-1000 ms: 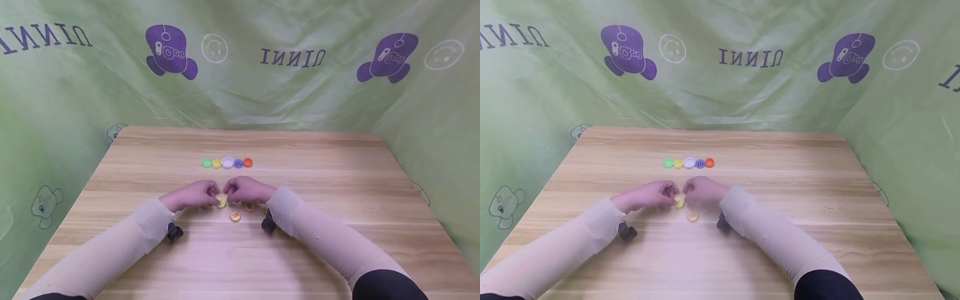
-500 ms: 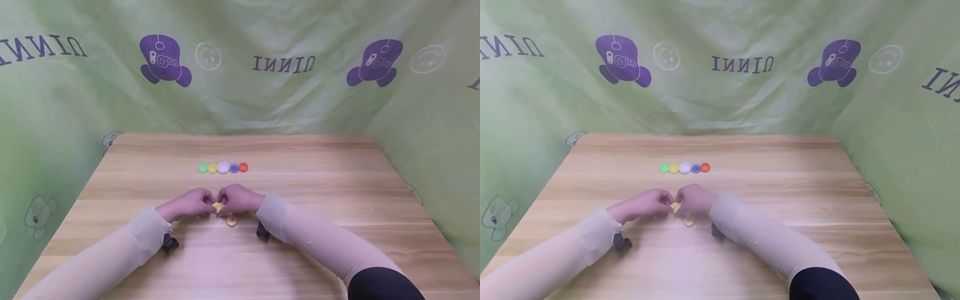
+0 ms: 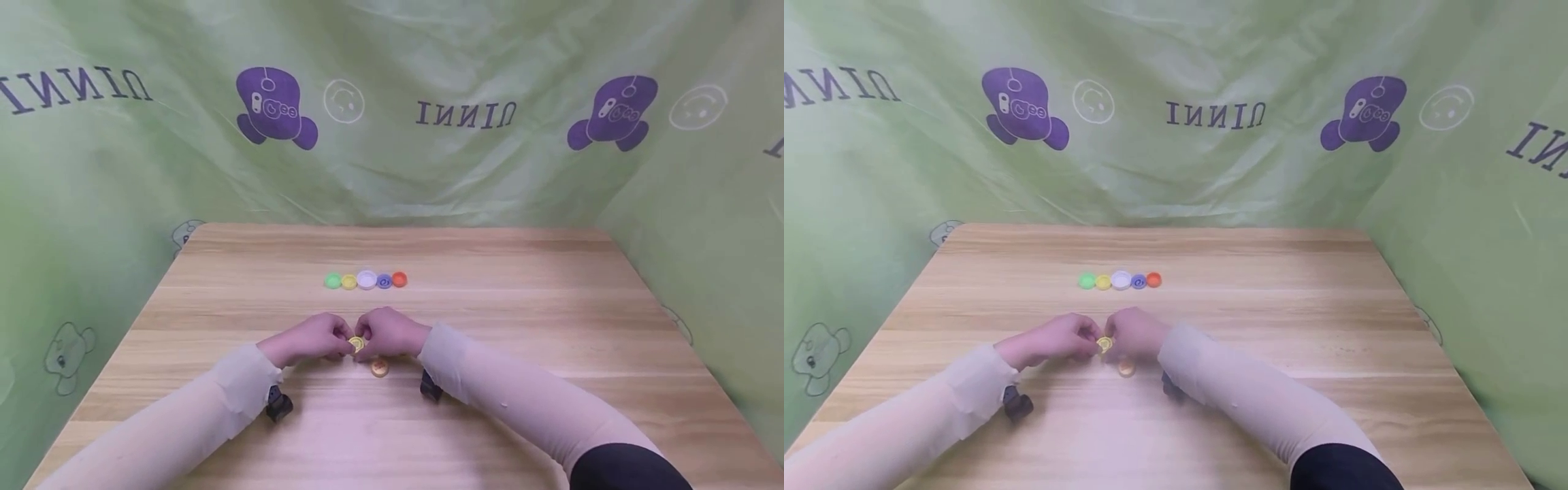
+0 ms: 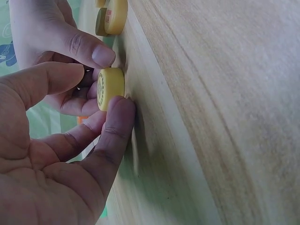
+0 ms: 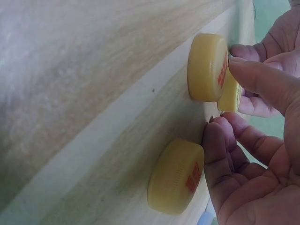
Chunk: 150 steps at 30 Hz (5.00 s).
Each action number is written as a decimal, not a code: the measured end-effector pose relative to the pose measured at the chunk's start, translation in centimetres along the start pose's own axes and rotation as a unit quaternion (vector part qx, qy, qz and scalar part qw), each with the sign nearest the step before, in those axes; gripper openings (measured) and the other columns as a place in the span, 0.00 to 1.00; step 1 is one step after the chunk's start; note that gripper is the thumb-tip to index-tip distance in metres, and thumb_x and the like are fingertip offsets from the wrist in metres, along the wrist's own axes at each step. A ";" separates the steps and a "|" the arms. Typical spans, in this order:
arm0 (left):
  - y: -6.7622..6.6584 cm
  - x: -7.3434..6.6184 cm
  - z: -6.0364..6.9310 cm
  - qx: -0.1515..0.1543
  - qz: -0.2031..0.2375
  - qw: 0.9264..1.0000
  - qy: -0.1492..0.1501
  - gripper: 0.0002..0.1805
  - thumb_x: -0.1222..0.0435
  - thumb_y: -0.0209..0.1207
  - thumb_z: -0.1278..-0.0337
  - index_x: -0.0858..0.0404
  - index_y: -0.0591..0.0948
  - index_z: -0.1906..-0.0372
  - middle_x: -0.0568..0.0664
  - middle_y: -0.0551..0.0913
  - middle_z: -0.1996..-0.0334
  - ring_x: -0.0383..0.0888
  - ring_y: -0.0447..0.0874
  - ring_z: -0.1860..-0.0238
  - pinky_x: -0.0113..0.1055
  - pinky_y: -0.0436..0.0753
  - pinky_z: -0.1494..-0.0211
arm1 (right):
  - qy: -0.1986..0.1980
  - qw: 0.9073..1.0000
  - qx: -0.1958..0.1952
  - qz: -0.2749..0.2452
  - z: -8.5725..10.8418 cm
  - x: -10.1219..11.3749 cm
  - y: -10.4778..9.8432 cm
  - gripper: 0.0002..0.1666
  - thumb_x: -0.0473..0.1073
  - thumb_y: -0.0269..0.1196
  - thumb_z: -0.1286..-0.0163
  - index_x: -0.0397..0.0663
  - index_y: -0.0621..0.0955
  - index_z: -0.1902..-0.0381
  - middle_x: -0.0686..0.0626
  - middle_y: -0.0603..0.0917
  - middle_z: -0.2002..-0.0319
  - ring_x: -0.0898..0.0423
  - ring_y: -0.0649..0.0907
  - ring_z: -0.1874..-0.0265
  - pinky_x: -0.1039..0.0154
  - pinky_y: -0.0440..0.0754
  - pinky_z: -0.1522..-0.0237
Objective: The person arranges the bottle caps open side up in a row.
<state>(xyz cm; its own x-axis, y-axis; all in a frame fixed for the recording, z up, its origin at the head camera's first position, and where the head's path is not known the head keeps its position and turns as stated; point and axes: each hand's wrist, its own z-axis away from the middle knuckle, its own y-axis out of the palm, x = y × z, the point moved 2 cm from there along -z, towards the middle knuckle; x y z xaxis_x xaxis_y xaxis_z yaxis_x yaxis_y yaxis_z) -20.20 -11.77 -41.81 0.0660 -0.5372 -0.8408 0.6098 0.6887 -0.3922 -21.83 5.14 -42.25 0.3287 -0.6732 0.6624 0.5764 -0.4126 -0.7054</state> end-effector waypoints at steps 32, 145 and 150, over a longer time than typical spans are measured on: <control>-1.8 -0.7 -2.8 -0.083 0.177 0.981 0.012 0.19 0.70 0.49 0.23 0.81 0.72 0.38 0.69 0.81 0.46 0.54 0.83 0.48 0.42 0.85 0.43 | 0.090 0.939 -0.088 -0.321 -0.8 -2.5 -2.5 0.14 0.37 0.60 0.23 0.31 0.81 0.47 0.41 0.86 0.60 0.54 0.84 0.63 0.62 0.87 0.55; 1.8 -3.7 -6.6 -0.068 0.171 0.983 -0.009 0.21 0.72 0.54 0.29 0.75 0.72 0.35 0.64 0.79 0.48 0.53 0.82 0.51 0.42 0.84 0.43 | 0.193 0.917 -0.181 -0.298 1.8 -8.1 -7.6 0.23 0.33 0.55 0.25 0.27 0.74 0.36 0.37 0.83 0.52 0.52 0.83 0.58 0.62 0.85 0.51; 2.3 -3.4 -5.9 -0.051 0.140 0.989 -0.007 0.21 0.73 0.56 0.31 0.75 0.72 0.36 0.63 0.81 0.49 0.51 0.83 0.53 0.40 0.85 0.45 | 0.189 0.936 -0.159 -0.250 2.6 -7.3 -7.1 0.22 0.34 0.56 0.28 0.29 0.76 0.38 0.37 0.84 0.51 0.48 0.83 0.54 0.56 0.84 0.46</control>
<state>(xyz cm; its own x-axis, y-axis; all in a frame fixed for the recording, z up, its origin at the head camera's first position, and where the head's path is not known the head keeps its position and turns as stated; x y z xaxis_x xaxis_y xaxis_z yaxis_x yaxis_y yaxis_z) -23.68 -5.47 -42.09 0.2333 -0.3244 -0.9167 0.4824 0.8571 -0.1805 -26.34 14.59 -41.41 -0.2454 -0.4910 0.8359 0.3168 -0.8555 -0.4095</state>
